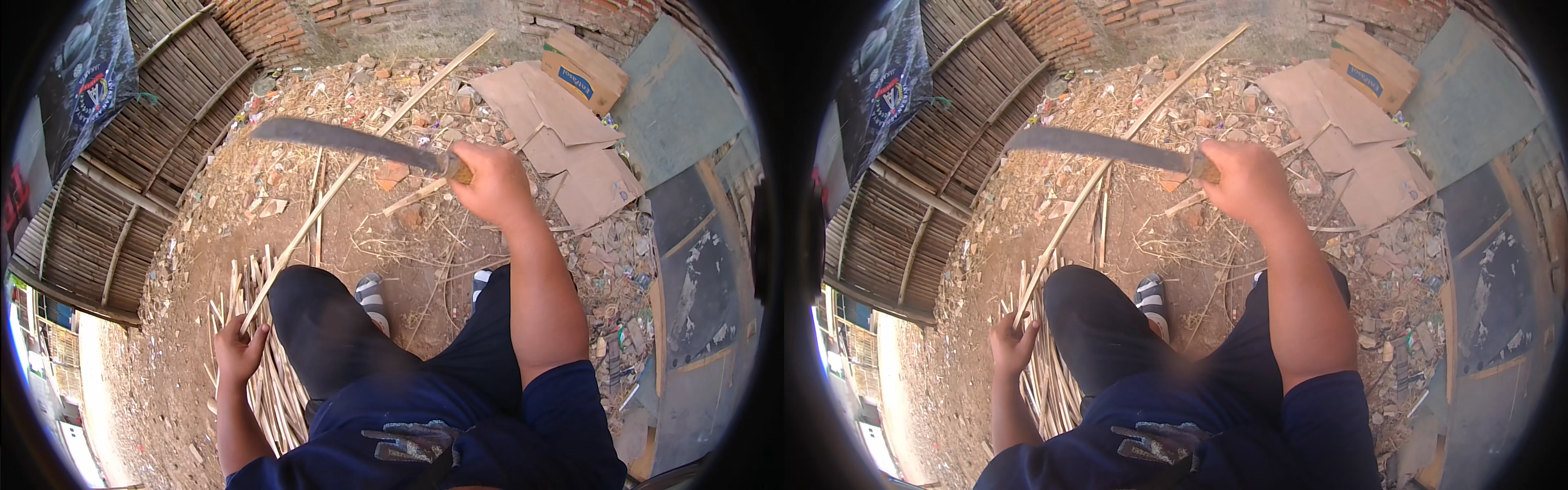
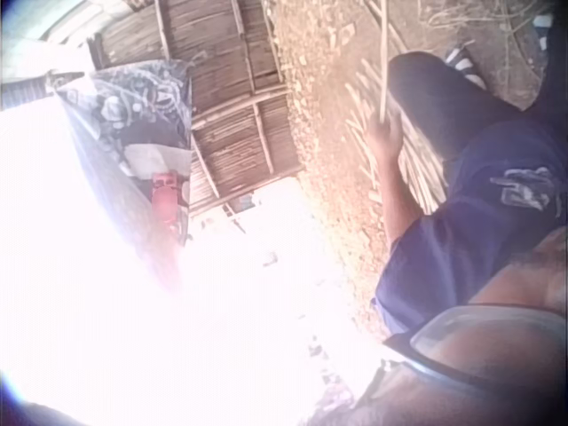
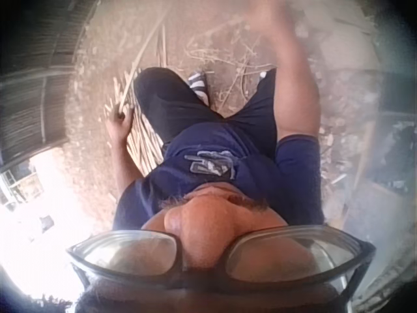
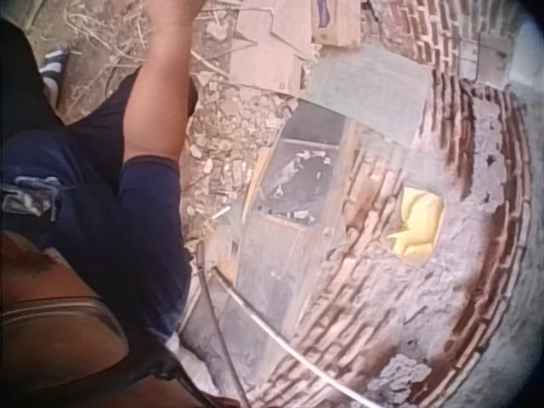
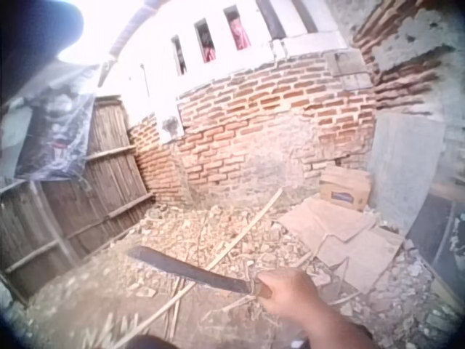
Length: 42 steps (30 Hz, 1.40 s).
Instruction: The person uses a large blade to shave and thin strips of bamboo, holding the strip in one hand and drawing the blade across it repeatedly.
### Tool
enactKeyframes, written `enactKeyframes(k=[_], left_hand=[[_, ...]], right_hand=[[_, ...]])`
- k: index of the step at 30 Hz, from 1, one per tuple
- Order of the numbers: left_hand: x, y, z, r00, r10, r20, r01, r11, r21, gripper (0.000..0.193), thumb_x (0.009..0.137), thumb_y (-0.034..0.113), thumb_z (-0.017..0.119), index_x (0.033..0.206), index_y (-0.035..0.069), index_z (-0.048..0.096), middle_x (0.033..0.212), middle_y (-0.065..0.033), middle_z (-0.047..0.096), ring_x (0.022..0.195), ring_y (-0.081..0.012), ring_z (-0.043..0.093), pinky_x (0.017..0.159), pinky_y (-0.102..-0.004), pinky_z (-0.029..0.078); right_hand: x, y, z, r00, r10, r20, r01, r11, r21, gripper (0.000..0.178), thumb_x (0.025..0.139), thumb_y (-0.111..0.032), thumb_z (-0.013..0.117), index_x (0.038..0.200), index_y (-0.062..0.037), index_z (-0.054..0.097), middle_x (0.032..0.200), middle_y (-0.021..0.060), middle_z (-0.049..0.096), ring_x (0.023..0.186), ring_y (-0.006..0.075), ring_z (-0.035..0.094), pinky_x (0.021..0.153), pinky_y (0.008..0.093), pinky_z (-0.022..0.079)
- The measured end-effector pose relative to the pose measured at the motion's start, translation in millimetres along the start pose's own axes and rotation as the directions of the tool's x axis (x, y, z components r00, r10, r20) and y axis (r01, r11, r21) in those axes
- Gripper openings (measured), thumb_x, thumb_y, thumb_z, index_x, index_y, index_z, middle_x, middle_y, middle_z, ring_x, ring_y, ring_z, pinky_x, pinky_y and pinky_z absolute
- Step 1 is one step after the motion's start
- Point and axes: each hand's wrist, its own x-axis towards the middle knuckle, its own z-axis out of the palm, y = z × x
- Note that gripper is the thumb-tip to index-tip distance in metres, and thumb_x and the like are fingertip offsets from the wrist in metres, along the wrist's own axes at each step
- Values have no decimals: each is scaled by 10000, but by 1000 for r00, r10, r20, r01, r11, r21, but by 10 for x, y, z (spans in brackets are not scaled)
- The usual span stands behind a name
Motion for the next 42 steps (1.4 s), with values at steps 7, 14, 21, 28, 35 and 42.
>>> enactKeyframes(k=[7, 14, 21, 28, 35, 42], left_hand=[[-157, -260, -148, 992, -48, 113, 51, 998, -25, 404, 800, 305, 878, 1057, 27, 734, 483, 32, 355, 448, -72, 307, 462, -298, 236], [-298, -385, -161, 980, -117, 162, 131, 988, -76, 426, 777, 271, 903, 1077, 23, 729, 508, 68, 343, 471, -47, 291, 469, -281, 217], [-312, -324, -213, 981, -94, 167, 111, 989, -96, 414, 772, 250, 912, 1063, 16, 732, 519, 75, 333, 482, -37, 278, 468, -282, 195], [-308, -367, -163, 976, -140, 168, 158, 982, -100, 410, 778, 265, 908, 1058, 23, 734, 521, 74, 335, 487, -40, 278, 474, -281, 192], [-301, -391, -178, 988, -103, 112, 112, 991, -78, 370, 787, 258, 895, 1034, 35, 734, 523, 70, 345, 487, -44, 278, 473, -283, 196], [-349, -533, -157, 984, -116, 137, 127, 989, -71, 329, 806, 223, 866, 1015, 24, 707, 509, 93, 372, 473, -27, 304, 470, -278, 207]], right_hand=[[-11, 14, -30, 999, 16, -35, -15, 1000, 11, 263, 751, -152, 771, 998, -117, 689, 809, 133, 681, 792, 363, 690, 686, 474, 537], [-16, -89, 48, 993, -118, -24, 119, 993, 27, 280, 743, -129, 769, 1015, -150, 709, 803, 111, 687, 767, 344, 686, 679, 471, 537], [-9, -15, 4, 999, 25, 24, -26, 999, 38, 290, 749, -131, 781, 1030, -149, 714, 821, 89, 702, 766, 331, 691, 674, 459, 545], [-23, -71, 17, 994, -107, -29, 107, 994, 16, 232, 761, -154, 778, 974, -114, 694, 817, 119, 696, 766, 335, 695, 668, 458, 537], [-10, 135, -3, 997, 10, -70, -8, 999, 32, 242, 771, -155, 769, 1001, -122, 702, 789, 126, 685, 770, 366, 690, 668, 468, 529], [-16, 216, -88, 993, 96, -73, -96, 995, 2, 257, 780, -168, 769, 1018, -102, 699, 850, 152, 710, 805, 388, 693, 685, 475, 530]])
